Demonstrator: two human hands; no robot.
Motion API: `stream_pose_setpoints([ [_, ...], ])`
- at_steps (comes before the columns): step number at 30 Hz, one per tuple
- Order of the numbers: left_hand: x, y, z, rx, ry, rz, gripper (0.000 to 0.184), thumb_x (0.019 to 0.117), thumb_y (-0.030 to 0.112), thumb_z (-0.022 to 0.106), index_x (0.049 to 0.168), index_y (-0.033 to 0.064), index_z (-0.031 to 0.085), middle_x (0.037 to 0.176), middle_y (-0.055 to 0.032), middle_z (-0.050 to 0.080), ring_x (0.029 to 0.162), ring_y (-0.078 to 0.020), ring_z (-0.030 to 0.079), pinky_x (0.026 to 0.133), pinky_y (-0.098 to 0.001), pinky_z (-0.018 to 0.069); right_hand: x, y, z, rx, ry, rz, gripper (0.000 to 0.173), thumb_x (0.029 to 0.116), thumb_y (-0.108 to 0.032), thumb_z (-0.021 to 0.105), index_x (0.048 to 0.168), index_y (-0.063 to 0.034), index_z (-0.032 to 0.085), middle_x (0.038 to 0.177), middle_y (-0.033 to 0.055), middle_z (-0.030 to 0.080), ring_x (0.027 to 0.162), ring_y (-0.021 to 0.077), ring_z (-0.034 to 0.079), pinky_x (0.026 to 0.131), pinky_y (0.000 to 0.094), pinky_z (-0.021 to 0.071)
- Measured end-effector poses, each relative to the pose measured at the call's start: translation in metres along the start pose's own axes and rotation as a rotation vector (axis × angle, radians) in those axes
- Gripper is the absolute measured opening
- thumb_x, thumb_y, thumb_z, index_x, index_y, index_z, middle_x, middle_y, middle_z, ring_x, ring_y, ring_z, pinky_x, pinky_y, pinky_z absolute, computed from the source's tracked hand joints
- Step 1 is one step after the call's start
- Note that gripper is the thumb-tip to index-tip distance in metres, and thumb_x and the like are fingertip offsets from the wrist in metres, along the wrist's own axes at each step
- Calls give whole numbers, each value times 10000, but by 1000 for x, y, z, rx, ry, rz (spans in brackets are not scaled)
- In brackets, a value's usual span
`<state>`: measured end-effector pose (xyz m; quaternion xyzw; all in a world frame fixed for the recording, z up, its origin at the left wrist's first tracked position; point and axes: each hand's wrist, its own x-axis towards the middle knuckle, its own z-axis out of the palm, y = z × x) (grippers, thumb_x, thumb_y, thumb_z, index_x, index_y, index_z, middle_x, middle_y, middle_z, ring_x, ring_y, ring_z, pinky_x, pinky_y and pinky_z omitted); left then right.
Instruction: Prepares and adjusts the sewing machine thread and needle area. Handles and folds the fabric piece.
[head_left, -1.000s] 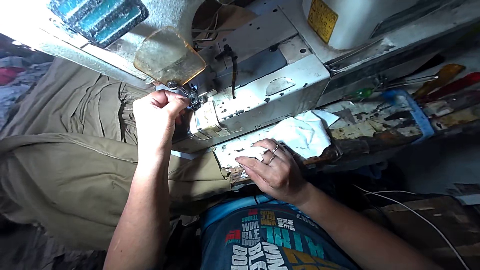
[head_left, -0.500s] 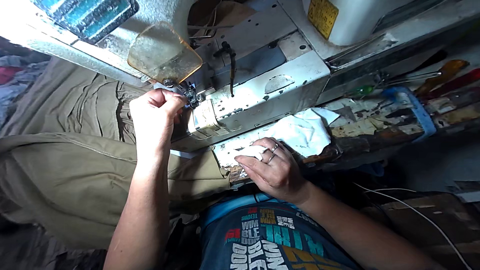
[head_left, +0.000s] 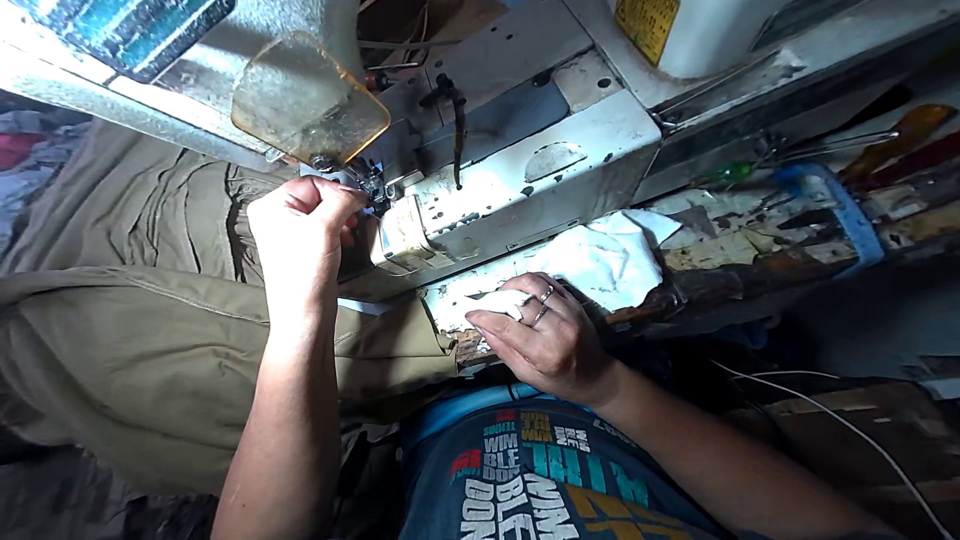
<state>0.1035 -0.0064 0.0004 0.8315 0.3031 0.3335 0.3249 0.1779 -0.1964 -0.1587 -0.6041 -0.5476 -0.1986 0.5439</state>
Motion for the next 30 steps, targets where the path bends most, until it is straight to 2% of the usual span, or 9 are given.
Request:
stream_pose_setpoints([
  [13, 1, 1, 3, 34, 30, -18, 241, 889, 56, 659, 699, 198, 612, 565, 155, 568, 479, 53, 511, 471, -125, 430, 0, 1, -2, 45, 14, -1, 144, 949, -141, 659, 960, -120, 801, 777, 42, 691, 960, 220, 661, 928, 316, 508],
  [22, 9, 3, -5, 4, -56, -93, 229, 882, 29, 645, 723, 194, 645, 574, 148, 596, 475, 48, 523, 472, -124, 447, 1, 0, -2, 36, 4, 5, 146, 944, -137, 658, 953, -124, 804, 769, 35, 685, 963, 222, 659, 922, 317, 509],
  [24, 10, 2, -6, -11, -77, -98, 211, 895, 32, 652, 746, 181, 659, 581, 142, 604, 480, 43, 527, 480, -127, 452, 4, -6, -6, -51, -83, 74, 194, 928, -110, 641, 1029, -120, 806, 786, 57, 706, 990, 266, 677, 946, 374, 512],
  [26, 7, 0, -10, -41, -81, -72, 191, 917, 61, 661, 764, 175, 668, 597, 137, 615, 496, 35, 538, 496, -135, 462, 9, -19, -15, -218, -271, 188, 339, 941, -80, 607, 1254, -96, 734, 923, 122, 743, 1107, 344, 673, 1039, 478, 482],
  [27, 2, -2, -14, -60, -71, -42, 167, 927, 82, 657, 791, 178, 672, 625, 139, 627, 524, 32, 560, 522, -140, 480, 12, -25, -19, -297, -352, 234, 400, 936, -56, 609, 1328, -75, 688, 966, 152, 754, 1142, 379, 671, 1061, 513, 471],
  [30, -28, -8, -22, -148, -26, 134, 69, 973, 103, 607, 955, 158, 646, 820, 128, 660, 710, 4, 635, 671, -178, 549, 18, -33, -22, -406, -440, 266, 438, 882, -22, 679, 1318, -53, 690, 933, 187, 743, 1053, 419, 690, 925, 519, 539],
])
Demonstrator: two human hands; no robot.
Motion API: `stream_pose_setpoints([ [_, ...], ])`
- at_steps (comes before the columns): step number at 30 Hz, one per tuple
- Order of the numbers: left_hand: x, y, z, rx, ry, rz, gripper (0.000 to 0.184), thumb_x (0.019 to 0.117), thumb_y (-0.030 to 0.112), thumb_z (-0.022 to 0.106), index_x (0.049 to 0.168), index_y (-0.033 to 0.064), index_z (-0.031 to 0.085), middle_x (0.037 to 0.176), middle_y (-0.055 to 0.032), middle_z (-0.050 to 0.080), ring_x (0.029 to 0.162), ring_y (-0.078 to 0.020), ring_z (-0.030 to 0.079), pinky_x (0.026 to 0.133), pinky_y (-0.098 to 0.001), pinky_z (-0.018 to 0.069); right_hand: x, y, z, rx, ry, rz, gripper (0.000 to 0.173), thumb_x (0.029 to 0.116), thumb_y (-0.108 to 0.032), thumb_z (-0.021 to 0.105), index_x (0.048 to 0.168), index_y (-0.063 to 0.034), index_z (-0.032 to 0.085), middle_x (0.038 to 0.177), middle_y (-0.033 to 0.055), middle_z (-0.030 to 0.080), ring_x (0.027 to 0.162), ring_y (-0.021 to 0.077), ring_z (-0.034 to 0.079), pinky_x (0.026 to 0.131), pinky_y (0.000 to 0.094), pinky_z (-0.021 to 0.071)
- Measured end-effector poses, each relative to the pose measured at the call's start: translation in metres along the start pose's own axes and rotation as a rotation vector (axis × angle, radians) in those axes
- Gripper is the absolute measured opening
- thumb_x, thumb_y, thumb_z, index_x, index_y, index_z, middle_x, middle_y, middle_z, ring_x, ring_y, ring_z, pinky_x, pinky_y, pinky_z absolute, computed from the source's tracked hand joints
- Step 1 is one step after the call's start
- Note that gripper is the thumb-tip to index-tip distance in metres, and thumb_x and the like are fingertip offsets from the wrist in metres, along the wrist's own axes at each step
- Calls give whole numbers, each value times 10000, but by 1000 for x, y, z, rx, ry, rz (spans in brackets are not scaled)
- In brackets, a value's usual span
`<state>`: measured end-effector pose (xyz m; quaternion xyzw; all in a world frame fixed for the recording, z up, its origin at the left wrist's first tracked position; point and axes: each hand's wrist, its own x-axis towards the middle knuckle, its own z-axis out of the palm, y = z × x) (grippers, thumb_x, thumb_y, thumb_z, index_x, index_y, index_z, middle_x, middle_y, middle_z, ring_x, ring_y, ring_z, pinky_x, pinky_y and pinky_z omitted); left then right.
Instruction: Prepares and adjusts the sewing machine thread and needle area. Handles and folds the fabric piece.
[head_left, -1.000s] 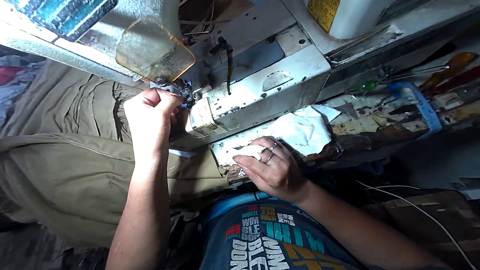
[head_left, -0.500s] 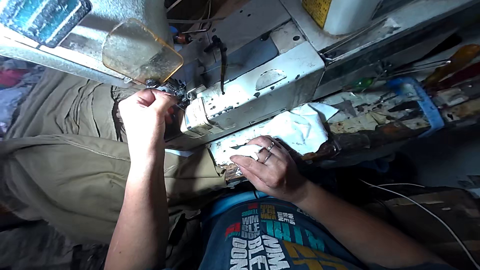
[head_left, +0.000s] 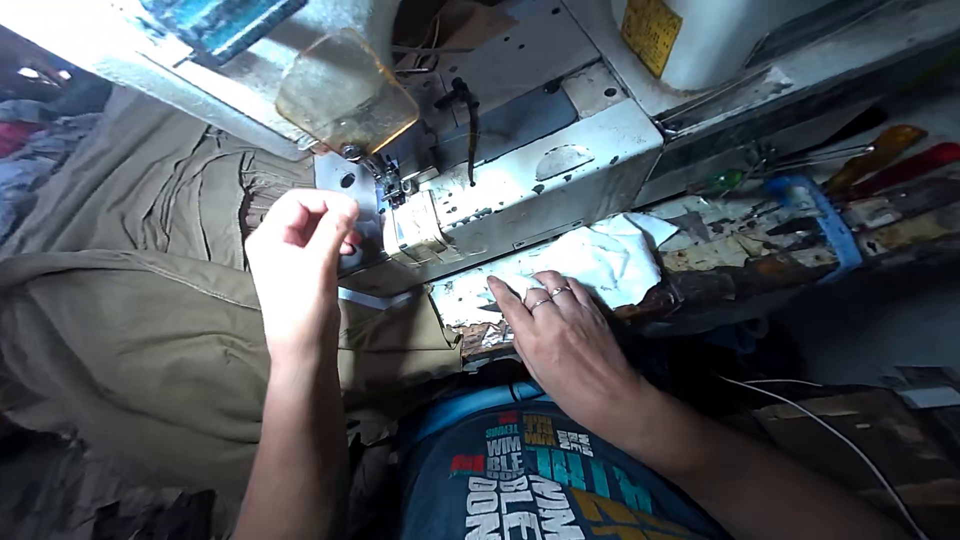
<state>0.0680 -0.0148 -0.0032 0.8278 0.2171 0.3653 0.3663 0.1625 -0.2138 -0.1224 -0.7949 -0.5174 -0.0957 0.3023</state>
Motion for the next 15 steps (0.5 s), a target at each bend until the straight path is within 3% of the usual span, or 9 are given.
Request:
stream_pose_setpoints([
  [2, -26, 3, -1, -82, -10, 128, 80, 1007, 115, 583, 1052, 127, 649, 985, 78, 674, 840, -49, 664, 780, -233, 577, 4, 4, 4, 48, -35, -41, 447, 856, -21, 690, 1302, -54, 699, 958, 205, 725, 1027, 440, 671, 875, 532, 542],
  [3, -37, 3, 0, -121, -17, 174, 80, 1013, 118, 591, 1062, 121, 654, 1000, 67, 680, 844, -57, 669, 782, -241, 584, 6, 9, 8, 88, -38, -76, 434, 860, -33, 674, 1292, -59, 705, 970, 209, 716, 1027, 446, 662, 882, 544, 542],
  [6, -57, 0, 7, -84, -42, 309, 43, 969, 70, 640, 974, 51, 678, 903, 38, 683, 776, -29, 656, 725, -203, 580, 3, 23, 23, 162, 111, -202, 317, 947, -114, 601, 1231, -66, 733, 923, 193, 710, 998, 429, 676, 897, 523, 552],
  [9, -64, -8, 12, 34, -38, 471, 69, 930, 32, 676, 921, -30, 707, 893, -50, 685, 832, -46, 645, 788, -189, 551, 4, 22, 18, 392, 404, -224, 238, 1049, -149, 561, 1202, -75, 729, 967, 131, 720, 914, 189, 679, 854, 284, 548],
  [11, -65, -11, 14, 100, -17, 548, 77, 923, 32, 693, 907, -38, 720, 884, -91, 706, 860, -84, 669, 806, -199, 552, 9, 14, 4, 557, 486, -179, 270, 1091, -225, 509, 1205, -67, 695, 924, 80, 721, 808, 61, 672, 767, 185, 553],
  [13, -67, -12, 17, 132, 3, 621, 83, 921, 37, 701, 893, -37, 726, 869, -111, 715, 856, -113, 683, 799, -210, 556, 15, 1, -9, 760, 420, -80, 317, 1103, -270, 473, 1209, -65, 689, 896, 0, 701, 724, -32, 609, 662, 122, 514],
  [15, -68, -11, 19, 146, 14, 673, 88, 924, 47, 703, 883, -26, 732, 862, -114, 719, 857, -126, 692, 794, -215, 560, 21, -12, -15, 1055, 260, 62, 234, 1055, -209, 558, 1177, -79, 711, 901, -63, 672, 675, -59, 546, 607, 109, 471],
])
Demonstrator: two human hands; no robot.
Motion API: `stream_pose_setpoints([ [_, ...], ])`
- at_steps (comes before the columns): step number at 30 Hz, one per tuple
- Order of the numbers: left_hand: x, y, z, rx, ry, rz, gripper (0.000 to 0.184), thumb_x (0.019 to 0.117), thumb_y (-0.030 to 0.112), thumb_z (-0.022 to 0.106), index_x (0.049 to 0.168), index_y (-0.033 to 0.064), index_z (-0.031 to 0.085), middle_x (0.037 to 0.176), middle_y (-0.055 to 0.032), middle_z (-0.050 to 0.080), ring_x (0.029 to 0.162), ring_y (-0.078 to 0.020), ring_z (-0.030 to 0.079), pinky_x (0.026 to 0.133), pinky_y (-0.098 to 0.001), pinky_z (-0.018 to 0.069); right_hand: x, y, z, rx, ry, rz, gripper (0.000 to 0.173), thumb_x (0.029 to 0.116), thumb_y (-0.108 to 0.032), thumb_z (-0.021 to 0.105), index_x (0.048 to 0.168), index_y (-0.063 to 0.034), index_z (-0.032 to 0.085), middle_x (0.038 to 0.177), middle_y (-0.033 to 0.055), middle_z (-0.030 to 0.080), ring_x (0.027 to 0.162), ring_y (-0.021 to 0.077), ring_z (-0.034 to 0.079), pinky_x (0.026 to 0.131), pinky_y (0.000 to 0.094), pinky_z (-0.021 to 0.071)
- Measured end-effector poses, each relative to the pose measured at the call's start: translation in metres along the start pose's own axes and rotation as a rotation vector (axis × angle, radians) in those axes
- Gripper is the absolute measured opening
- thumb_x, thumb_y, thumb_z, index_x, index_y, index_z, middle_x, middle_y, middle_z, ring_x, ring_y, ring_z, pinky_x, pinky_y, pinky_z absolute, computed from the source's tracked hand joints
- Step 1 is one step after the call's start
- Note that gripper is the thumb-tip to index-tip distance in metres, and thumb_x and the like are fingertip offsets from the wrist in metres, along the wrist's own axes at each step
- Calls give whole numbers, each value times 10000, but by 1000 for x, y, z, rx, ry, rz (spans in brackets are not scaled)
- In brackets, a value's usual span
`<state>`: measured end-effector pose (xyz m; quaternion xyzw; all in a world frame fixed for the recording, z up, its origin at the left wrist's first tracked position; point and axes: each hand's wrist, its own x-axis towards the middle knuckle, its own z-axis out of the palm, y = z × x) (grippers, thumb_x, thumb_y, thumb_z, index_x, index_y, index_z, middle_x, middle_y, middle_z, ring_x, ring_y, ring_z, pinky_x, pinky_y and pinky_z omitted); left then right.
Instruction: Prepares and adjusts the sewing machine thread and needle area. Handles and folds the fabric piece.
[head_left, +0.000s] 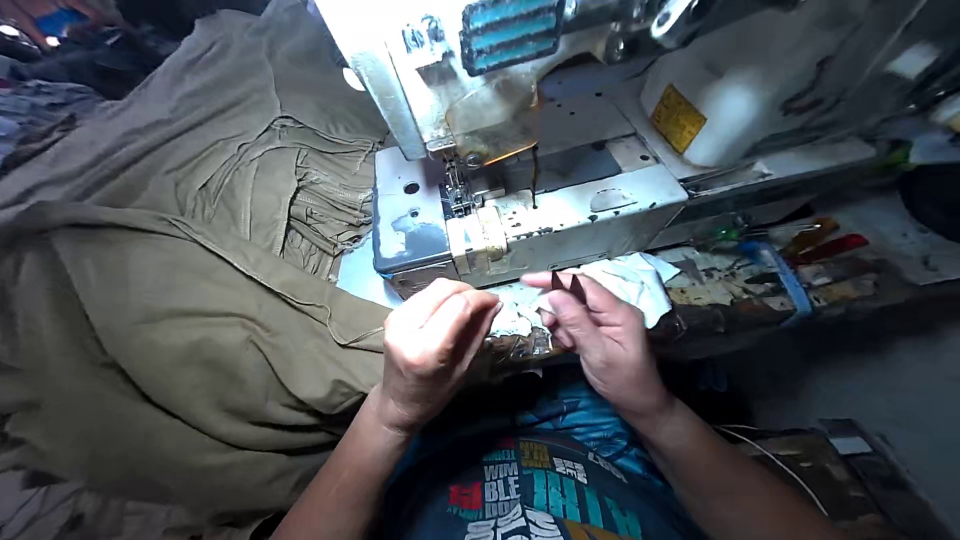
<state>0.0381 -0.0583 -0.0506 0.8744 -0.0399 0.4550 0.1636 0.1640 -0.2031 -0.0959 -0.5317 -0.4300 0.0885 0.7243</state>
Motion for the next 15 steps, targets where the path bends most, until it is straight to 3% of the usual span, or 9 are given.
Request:
stream_pose_setpoints([
  [2, 1, 1, 1, 11, 12, 28, 87, 925, 49, 702, 871, -12, 731, 853, -109, 717, 840, -122, 691, 775, -208, 558, 4, -4, 9, 264, -27, 226, 125, 973, -176, 685, 1069, -122, 744, 855, -74, 683, 620, -50, 529, 566, 115, 453],
  [5, 1, 1, -1, 27, 21, 35, 91, 926, 48, 702, 867, -9, 741, 837, -112, 715, 819, -121, 689, 752, -202, 553, 8, -7, 18, 424, -46, 347, 60, 956, -142, 697, 992, -108, 731, 752, -52, 628, 558, -38, 476, 515, 119, 400],
  [12, -2, -1, -9, -15, -25, 6, 97, 924, 57, 695, 878, -12, 746, 844, -105, 718, 819, -111, 685, 756, -201, 549, 15, -10, 26, 366, -28, 270, 60, 945, -70, 669, 910, -111, 695, 692, -57, 588, 537, -33, 461, 512, 121, 396],
  [15, -3, -2, -9, -82, -4, -53, 99, 899, 37, 678, 839, -27, 724, 804, -93, 706, 782, -89, 667, 725, -187, 543, 14, -9, 26, 260, -31, 222, 117, 1019, -193, 606, 984, -131, 699, 736, -75, 595, 577, -32, 477, 539, 127, 408],
])
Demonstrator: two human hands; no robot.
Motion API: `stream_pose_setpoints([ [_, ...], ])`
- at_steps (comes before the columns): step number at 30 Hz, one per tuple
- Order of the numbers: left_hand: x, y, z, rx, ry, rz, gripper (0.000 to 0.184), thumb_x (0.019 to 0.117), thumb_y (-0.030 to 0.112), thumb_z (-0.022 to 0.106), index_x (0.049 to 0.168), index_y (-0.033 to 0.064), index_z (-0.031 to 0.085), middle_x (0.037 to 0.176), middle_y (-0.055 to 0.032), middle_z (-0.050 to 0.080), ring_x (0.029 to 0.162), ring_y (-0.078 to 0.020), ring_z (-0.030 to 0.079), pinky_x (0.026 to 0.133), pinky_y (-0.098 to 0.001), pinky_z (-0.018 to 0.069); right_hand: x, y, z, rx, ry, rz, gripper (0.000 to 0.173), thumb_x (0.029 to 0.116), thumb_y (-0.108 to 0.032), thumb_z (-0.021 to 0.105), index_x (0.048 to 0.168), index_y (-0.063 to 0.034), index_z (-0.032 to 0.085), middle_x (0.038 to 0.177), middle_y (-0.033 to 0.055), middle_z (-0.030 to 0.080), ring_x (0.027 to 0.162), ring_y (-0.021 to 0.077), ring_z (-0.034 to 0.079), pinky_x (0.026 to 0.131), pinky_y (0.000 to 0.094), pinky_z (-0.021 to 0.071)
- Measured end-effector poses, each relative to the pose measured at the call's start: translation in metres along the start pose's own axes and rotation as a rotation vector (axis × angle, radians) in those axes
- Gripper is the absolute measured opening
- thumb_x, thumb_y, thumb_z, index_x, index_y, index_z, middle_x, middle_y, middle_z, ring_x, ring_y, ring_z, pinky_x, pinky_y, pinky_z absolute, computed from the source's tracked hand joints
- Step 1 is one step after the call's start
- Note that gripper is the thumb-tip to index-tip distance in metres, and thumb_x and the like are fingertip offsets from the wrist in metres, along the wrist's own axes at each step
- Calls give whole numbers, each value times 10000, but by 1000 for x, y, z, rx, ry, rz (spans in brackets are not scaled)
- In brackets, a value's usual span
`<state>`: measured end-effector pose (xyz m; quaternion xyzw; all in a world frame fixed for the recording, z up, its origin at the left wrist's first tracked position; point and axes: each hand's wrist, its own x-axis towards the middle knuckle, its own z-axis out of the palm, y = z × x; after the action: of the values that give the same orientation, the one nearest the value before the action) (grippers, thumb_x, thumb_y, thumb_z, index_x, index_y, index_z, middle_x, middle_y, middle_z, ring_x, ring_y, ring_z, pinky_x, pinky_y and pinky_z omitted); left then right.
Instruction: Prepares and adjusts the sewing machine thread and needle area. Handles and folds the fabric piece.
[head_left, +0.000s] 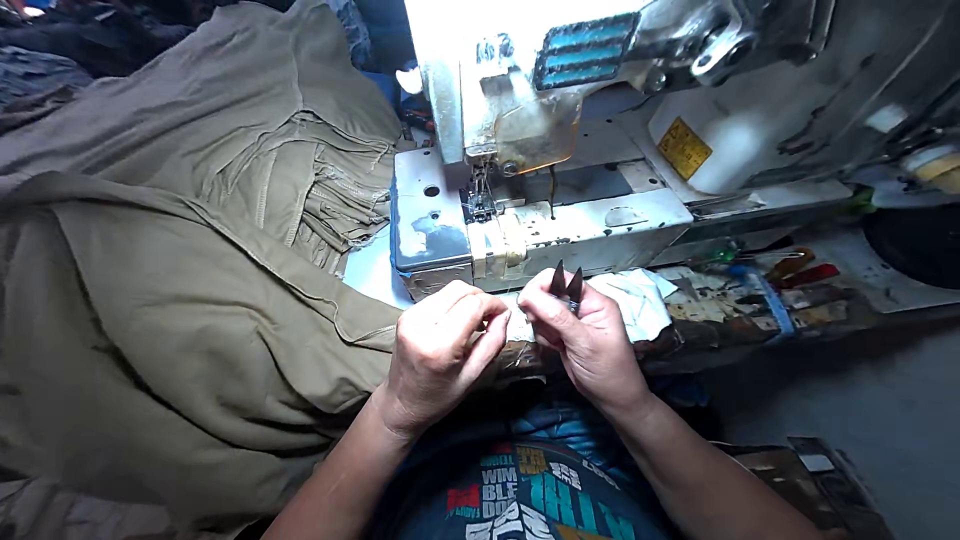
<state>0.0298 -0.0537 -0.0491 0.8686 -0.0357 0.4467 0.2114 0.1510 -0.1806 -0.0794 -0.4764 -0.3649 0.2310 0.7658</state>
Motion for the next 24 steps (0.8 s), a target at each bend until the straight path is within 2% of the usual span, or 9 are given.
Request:
stream_pose_setpoints([
  [2, 0, 1, 0, -35, 19, -63, 93, 892, 39, 672, 838, -24, 713, 785, -70, 689, 755, -60, 646, 709, -171, 538, -4, -1, -3, -97, -44, 48, 443, 1084, -493, 405, 1201, -164, 678, 787, -118, 563, 632, -38, 479, 581, 124, 413],
  [3, 0, 1, 0, -55, 30, -96, 82, 887, 38, 675, 839, -19, 708, 787, -59, 685, 746, -49, 639, 705, -167, 538, -6, -1, -4, -92, -53, 90, 595, 1073, -585, 307, 1288, -157, 660, 794, -120, 551, 639, -33, 469, 581, 127, 402],
  [4, 1, 2, 0, -77, 43, -127, 70, 882, 36, 677, 838, -13, 701, 788, -48, 677, 738, -38, 635, 697, -162, 539, -8, -2, -3, -66, -48, 125, 659, 1064, -618, 260, 1320, -155, 653, 783, -123, 544, 629, -35, 458, 569, 126, 390],
  [5, 1, 2, 1, -98, 57, -154, 61, 876, 32, 680, 838, -11, 698, 787, -38, 671, 732, -29, 634, 689, -156, 543, -11, -1, -2, -15, -36, 145, 647, 1073, -595, 270, 1313, -140, 662, 768, -120, 546, 615, -36, 451, 555, 126, 383],
  [7, 2, 3, 3, -128, 80, -181, 44, 862, 19, 683, 841, -16, 699, 786, -32, 668, 727, -21, 637, 684, -152, 549, -16, 0, 0, 115, -25, 169, 476, 1102, -408, 377, 1274, -90, 687, 775, -90, 584, 607, -31, 470, 549, 129, 398],
  [10, 3, 4, 6, -154, 98, -161, 38, 865, 9, 680, 844, -19, 695, 789, -32, 673, 732, -25, 637, 690, -156, 549, -18, 0, 2, 359, -35, 257, 217, 1046, -163, 534, 1160, -54, 682, 802, -3, 629, 593, -3, 518, 537, 133, 433],
  [14, 4, 7, 9, -158, 87, -120, 47, 877, 6, 689, 852, -32, 699, 807, -50, 681, 755, -40, 648, 711, -168, 560, -16, -6, 5, 529, -36, 377, 147, 1031, -120, 534, 1011, -58, 666, 771, 21, 636, 551, 6, 523, 506, 137, 434],
  [20, 3, 8, 13, -131, 44, -92, 64, 881, 9, 684, 848, -42, 704, 801, -63, 692, 761, -50, 657, 716, -172, 561, -14, -5, 6, 522, -16, 354, 173, 1042, -91, 520, 927, -61, 646, 719, 13, 616, 519, -13, 484, 470, 116, 378],
  [24, 3, 7, 10, -113, 47, -137, 52, 883, 21, 680, 861, -21, 701, 810, -39, 684, 761, -33, 650, 719, -170, 562, -19, 0, 2, 483, 47, 316, 171, 1047, -83, 512, 928, -63, 634, 717, -1, 604, 508, -25, 464, 460, 107, 366],
])
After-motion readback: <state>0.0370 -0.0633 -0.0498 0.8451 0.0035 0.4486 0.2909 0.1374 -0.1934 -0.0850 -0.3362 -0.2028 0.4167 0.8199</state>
